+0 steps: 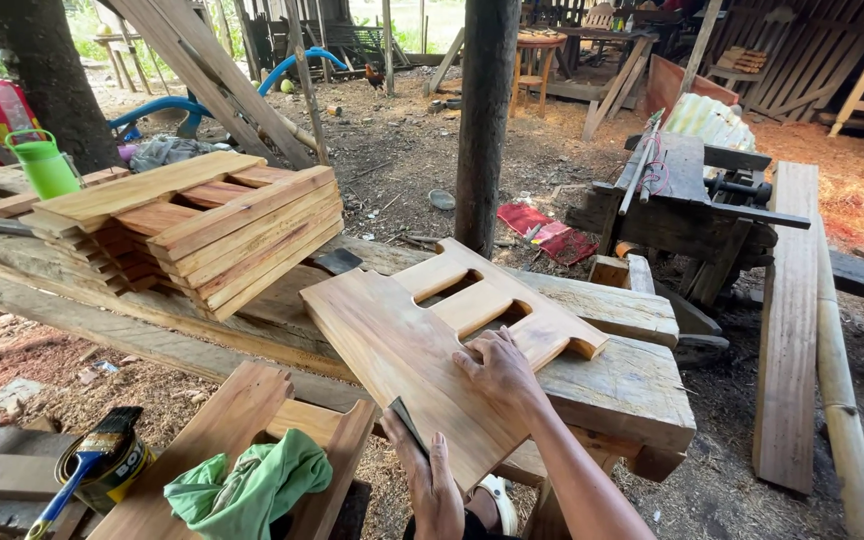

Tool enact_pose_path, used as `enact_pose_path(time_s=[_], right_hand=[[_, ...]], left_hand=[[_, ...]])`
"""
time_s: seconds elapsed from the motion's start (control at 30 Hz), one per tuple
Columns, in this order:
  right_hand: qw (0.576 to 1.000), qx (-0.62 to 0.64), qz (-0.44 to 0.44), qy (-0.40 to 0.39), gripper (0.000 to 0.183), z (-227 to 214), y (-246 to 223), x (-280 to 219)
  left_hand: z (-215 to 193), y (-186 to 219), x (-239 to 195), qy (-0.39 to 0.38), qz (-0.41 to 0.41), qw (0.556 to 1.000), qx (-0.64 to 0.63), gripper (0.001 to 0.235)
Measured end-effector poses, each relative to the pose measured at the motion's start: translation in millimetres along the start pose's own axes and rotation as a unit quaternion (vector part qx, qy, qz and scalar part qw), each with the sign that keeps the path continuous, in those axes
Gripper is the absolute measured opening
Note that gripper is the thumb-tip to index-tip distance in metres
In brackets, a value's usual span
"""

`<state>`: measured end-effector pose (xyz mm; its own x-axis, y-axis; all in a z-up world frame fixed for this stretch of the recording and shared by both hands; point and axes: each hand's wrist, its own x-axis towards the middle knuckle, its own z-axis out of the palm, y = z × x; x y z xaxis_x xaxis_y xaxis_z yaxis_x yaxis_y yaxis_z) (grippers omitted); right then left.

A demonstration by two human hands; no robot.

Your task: The person sands a wooden chair backrest with a sanding block, smoothing the flat surfaces and edges. They then flip the piece over to sand the back side and the edges of the cutouts.

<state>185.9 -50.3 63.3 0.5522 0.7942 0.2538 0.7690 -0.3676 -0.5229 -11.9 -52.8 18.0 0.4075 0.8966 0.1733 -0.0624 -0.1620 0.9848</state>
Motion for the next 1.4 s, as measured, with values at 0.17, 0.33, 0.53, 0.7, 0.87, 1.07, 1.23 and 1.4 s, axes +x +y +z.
enact_pose_path(time_s=[0.17, 0.33, 0.53, 0.7, 0.87, 1.07, 1.23, 1.4], right_hand=[[1.0, -0.017, 0.0, -0.006, 0.046, -3.4, -3.9, -1.9], [1.0, -0.019, -0.003, -0.005, 0.046, -3.8, -5.8, -3.5], [1.0, -0.016, 0.001, -0.004, 0.046, -6.2, -8.0, -5.1], [1.0, -0.018, 0.011, -0.009, 0.046, -7.0, -10.2, -4.5], [1.0, -0.02, 0.008, -0.012, 0.048, -4.6, -10.2, -5.6], [1.0, -0.021, -0.005, 0.001, 0.048, -2.5, -4.6, -3.8], [1.0, -0.025, 0.012, -0.012, 0.045, -8.3, -12.0, -6.9], [1.0, -0.017, 0.012, -0.009, 0.046, -6.7, -9.9, -4.0]], left_hand=[[-0.8, -59.6, 63.4, -0.03, -0.002, 0.999, 0.033, 0.083], [-41.2, -21.5, 179.1, 0.002, -0.046, 0.995, 0.091, 0.082], [-53.5, -35.2, 206.8, -0.046, 0.003, 0.94, 0.338, 0.079], [-42.0, -33.2, 65.6, -0.141, 0.182, 0.892, 0.39, 0.071], [-54.7, -25.4, 36.5, -0.171, 0.313, 0.828, 0.433, 0.067], [-82.2, 7.4, 167.0, -0.229, 0.174, 0.807, 0.516, 0.063], [-89.9, -65.9, 298.3, -0.093, 0.101, 0.827, 0.545, 0.066], [-81.5, -40.2, 227.3, -0.108, 0.143, 0.83, 0.528, 0.063]])
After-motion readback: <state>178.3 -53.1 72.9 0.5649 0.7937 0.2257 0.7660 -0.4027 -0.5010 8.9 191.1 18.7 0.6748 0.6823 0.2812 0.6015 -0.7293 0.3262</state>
